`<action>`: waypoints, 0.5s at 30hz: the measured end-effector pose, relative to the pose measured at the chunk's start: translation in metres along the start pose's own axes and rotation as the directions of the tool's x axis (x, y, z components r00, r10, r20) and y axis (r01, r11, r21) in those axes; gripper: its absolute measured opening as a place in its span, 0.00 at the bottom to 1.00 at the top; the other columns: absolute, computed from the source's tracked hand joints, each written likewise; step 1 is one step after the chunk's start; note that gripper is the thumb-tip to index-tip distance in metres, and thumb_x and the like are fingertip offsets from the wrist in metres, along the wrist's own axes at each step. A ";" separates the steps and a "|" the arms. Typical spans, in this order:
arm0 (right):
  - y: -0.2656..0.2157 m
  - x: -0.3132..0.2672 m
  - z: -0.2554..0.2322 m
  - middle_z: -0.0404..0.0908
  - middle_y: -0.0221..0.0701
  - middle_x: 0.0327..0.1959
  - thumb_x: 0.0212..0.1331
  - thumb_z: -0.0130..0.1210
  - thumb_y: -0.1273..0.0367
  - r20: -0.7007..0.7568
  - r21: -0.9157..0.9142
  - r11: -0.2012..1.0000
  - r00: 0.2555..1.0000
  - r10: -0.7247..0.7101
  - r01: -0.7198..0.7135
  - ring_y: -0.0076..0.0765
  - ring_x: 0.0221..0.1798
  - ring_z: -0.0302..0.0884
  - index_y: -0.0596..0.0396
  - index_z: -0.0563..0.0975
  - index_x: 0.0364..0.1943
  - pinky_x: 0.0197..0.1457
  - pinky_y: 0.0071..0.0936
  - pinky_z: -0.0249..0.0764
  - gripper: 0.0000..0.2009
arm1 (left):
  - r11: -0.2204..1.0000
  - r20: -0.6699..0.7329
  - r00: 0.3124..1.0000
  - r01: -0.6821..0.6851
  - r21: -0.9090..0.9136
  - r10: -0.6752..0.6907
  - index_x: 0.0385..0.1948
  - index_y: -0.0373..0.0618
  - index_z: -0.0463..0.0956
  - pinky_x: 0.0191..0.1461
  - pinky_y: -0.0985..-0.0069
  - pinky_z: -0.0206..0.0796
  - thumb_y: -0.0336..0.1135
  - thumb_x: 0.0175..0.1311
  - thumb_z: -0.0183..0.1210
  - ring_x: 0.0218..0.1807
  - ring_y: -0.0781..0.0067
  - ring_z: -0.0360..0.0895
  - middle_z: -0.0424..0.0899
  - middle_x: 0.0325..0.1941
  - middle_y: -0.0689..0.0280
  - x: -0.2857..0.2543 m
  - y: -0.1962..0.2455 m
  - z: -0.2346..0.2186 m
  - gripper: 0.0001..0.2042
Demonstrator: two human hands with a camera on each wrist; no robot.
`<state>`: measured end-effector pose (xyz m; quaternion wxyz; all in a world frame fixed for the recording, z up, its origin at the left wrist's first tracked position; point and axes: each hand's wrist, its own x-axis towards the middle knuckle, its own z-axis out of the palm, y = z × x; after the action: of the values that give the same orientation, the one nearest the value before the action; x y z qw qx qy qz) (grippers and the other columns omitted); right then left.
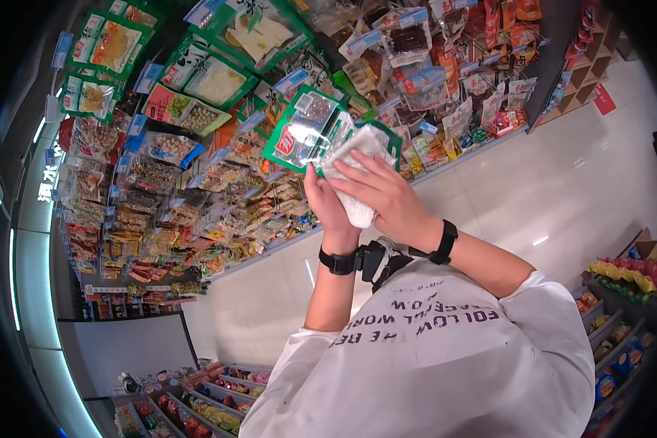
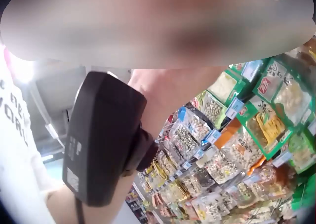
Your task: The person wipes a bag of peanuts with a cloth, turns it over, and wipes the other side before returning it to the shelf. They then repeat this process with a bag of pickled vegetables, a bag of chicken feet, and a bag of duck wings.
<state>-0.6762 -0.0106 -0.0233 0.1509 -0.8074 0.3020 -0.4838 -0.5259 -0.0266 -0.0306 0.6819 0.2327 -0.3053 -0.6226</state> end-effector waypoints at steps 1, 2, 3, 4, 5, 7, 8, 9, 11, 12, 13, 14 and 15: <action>0.000 -0.004 -0.001 0.66 0.34 0.70 0.45 0.57 0.80 0.001 0.042 0.998 0.999 0.051 -0.051 0.52 0.74 0.58 0.50 0.73 0.62 0.75 0.49 0.56 0.32 | 0.996 -0.125 0.992 -0.001 0.084 0.011 0.55 0.40 0.69 0.61 0.65 0.68 0.48 0.77 0.32 0.53 0.62 0.78 0.79 0.53 0.58 -0.005 0.005 0.029 0.23; 0.005 0.000 -0.002 0.65 0.35 0.71 0.45 0.58 0.80 -0.006 0.073 0.994 0.997 0.078 -0.078 0.53 0.74 0.56 0.49 0.71 0.64 0.75 0.49 0.56 0.34 | 0.998 -0.037 0.999 0.000 0.061 0.002 0.61 0.40 0.65 0.67 0.64 0.62 0.49 0.76 0.31 0.61 0.62 0.73 0.75 0.60 0.58 -0.008 0.002 0.030 0.25; 0.007 0.003 0.000 0.64 0.37 0.71 0.45 0.59 0.79 -0.067 0.131 0.986 0.991 0.117 -0.108 0.54 0.75 0.56 0.49 0.70 0.65 0.74 0.48 0.57 0.35 | 0.990 -0.049 0.996 0.085 0.109 -0.080 0.66 0.42 0.59 0.71 0.65 0.56 0.51 0.75 0.33 0.68 0.62 0.67 0.69 0.67 0.60 -0.013 0.001 0.035 0.27; 0.005 0.001 0.001 0.63 0.38 0.72 0.45 0.60 0.79 -0.107 0.200 0.970 0.981 0.159 -0.136 0.54 0.75 0.55 0.49 0.70 0.66 0.74 0.48 0.57 0.36 | 0.970 -0.118 0.990 0.099 0.223 -0.074 0.69 0.43 0.56 0.73 0.65 0.54 0.54 0.73 0.36 0.71 0.62 0.63 0.66 0.70 0.61 -0.022 -0.003 0.043 0.30; 0.004 0.001 -0.004 0.63 0.40 0.72 0.45 0.61 0.79 -0.105 0.258 0.955 0.978 0.178 -0.146 0.54 0.74 0.57 0.50 0.69 0.66 0.74 0.46 0.58 0.36 | 0.944 -0.106 0.993 0.080 0.319 -0.049 0.71 0.44 0.53 0.74 0.65 0.51 0.55 0.72 0.39 0.72 0.62 0.61 0.63 0.72 0.61 -0.025 -0.009 0.040 0.32; 0.007 0.004 -0.011 0.63 0.43 0.71 0.46 0.62 0.79 -0.103 0.393 0.903 0.967 0.233 -0.175 0.54 0.73 0.60 0.52 0.68 0.67 0.73 0.42 0.59 0.36 | 0.891 0.091 0.994 0.011 0.454 -0.059 0.74 0.43 0.46 0.78 0.66 0.44 0.56 0.69 0.44 0.77 0.63 0.51 0.54 0.76 0.61 -0.022 -0.013 0.026 0.37; 0.009 0.005 -0.013 0.63 0.44 0.71 0.47 0.62 0.78 -0.097 0.471 0.860 0.957 0.273 -0.197 0.53 0.72 0.61 0.53 0.68 0.67 0.73 0.40 0.60 0.36 | 0.843 0.185 0.980 -0.039 0.536 -0.072 0.75 0.37 0.39 0.79 0.68 0.37 0.57 0.70 0.45 0.79 0.62 0.46 0.47 0.79 0.59 -0.020 -0.010 0.027 0.42; 0.013 0.006 -0.017 0.66 0.44 0.69 0.49 0.61 0.79 -0.109 0.481 0.854 0.953 0.282 -0.198 0.48 0.71 0.64 0.56 0.67 0.67 0.71 0.34 0.62 0.34 | 0.739 0.259 0.966 -0.160 0.654 -0.020 0.75 0.38 0.42 0.79 0.66 0.34 0.55 0.71 0.43 0.80 0.59 0.44 0.44 0.80 0.57 -0.018 -0.006 0.037 0.38; 0.035 -0.010 -0.006 0.72 0.36 0.65 0.57 0.58 0.79 -0.050 0.777 0.545 0.833 0.551 -0.314 0.34 0.67 0.68 0.59 0.67 0.66 0.68 0.30 0.64 0.29 | 0.470 0.407 0.913 -0.352 0.809 -0.017 0.74 0.41 0.50 0.79 0.62 0.31 0.51 0.73 0.39 0.80 0.51 0.40 0.40 0.81 0.52 -0.017 0.009 0.060 0.32; 0.036 -0.002 -0.012 0.73 0.33 0.64 0.59 0.57 0.79 -0.016 0.863 0.391 0.755 0.656 -0.321 0.29 0.65 0.69 0.61 0.67 0.66 0.68 0.28 0.64 0.28 | 0.322 0.469 0.880 -0.426 0.845 -0.068 0.73 0.43 0.54 0.79 0.59 0.29 0.49 0.74 0.38 0.80 0.46 0.39 0.39 0.81 0.50 -0.014 0.018 0.066 0.30; 0.037 0.009 -0.024 0.73 0.33 0.63 0.61 0.55 0.79 -0.030 0.870 0.396 0.769 0.639 -0.295 0.28 0.64 0.70 0.61 0.66 0.66 0.67 0.28 0.64 0.27 | 0.239 0.473 0.878 -0.446 0.863 -0.068 0.71 0.52 0.62 0.79 0.56 0.31 0.46 0.73 0.43 0.79 0.40 0.39 0.38 0.80 0.48 -0.008 0.022 0.066 0.26; 0.030 0.021 -0.041 0.73 0.32 0.62 0.63 0.54 0.79 -0.036 0.877 0.391 0.774 0.632 -0.279 0.26 0.62 0.70 0.61 0.66 0.66 0.67 0.27 0.64 0.26 | 0.237 0.475 0.879 -0.452 0.860 -0.047 0.71 0.52 0.62 0.79 0.56 0.31 0.46 0.73 0.43 0.79 0.40 0.39 0.38 0.80 0.48 0.001 0.029 0.068 0.26; 0.032 0.031 -0.050 0.74 0.32 0.62 0.63 0.54 0.79 0.002 0.914 0.315 0.778 0.629 -0.257 0.26 0.61 0.71 0.61 0.64 0.67 0.67 0.26 0.64 0.27 | 0.154 0.467 0.884 -0.465 0.872 0.023 0.70 0.54 0.64 0.79 0.56 0.32 0.44 0.72 0.46 0.79 0.39 0.39 0.38 0.80 0.46 0.008 0.038 0.071 0.25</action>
<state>-0.7201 -0.0521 0.0056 0.6149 -0.3886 0.2437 -0.6414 -0.5484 -0.0258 0.0471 0.4068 0.4412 -0.7755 -0.1961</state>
